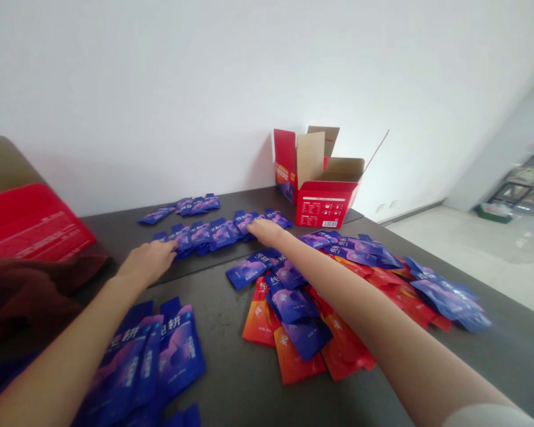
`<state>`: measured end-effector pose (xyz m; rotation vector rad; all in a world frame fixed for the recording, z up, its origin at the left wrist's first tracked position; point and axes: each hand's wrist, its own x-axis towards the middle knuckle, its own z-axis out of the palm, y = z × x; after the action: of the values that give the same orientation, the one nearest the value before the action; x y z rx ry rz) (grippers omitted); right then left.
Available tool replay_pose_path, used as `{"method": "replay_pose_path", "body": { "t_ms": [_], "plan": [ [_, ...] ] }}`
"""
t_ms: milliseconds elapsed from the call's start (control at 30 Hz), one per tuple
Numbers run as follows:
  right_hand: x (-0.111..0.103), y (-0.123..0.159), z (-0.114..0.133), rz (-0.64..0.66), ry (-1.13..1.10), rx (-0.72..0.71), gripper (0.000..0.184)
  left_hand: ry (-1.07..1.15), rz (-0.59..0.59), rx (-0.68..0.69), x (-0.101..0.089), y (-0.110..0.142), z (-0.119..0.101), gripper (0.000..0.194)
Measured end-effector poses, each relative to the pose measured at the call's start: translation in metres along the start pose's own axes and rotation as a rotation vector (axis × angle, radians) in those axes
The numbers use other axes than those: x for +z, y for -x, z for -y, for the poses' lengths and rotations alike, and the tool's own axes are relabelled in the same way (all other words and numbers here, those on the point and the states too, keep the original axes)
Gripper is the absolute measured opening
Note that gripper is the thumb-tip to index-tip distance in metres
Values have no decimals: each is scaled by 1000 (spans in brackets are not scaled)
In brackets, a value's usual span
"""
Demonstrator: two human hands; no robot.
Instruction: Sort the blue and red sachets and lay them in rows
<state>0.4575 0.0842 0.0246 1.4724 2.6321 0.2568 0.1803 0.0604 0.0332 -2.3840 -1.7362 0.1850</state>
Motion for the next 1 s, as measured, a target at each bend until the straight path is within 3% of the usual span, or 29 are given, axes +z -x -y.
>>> {"method": "replay_pose_path", "body": {
  "t_ms": [133,267,400,533,633,733,867,1000],
  "plan": [
    [2,0,-6,-99,-4,-27,36,-34,-37,11,-5,1,-2,50],
    [-28,21,-15,-223,-143,-100,44,-49,-134,27,-27,8,-13,52],
    [-80,81,-24,-296,-291,-70,37,128,-133,260,-47,14,-46,47],
    [-103,161,-45,-273,-343,56,38,309,38,510,-48,17,-86,46],
    [-89,211,-69,-197,-305,195,36,322,160,539,-39,21,-99,50],
    [-59,231,-88,-111,-265,265,39,208,153,457,-28,26,-99,50],
    [-25,207,-95,-38,-264,215,43,127,30,520,-15,29,-101,39],
    [-13,160,-79,7,-226,226,42,77,17,589,-2,28,-107,39]
  ]
}}
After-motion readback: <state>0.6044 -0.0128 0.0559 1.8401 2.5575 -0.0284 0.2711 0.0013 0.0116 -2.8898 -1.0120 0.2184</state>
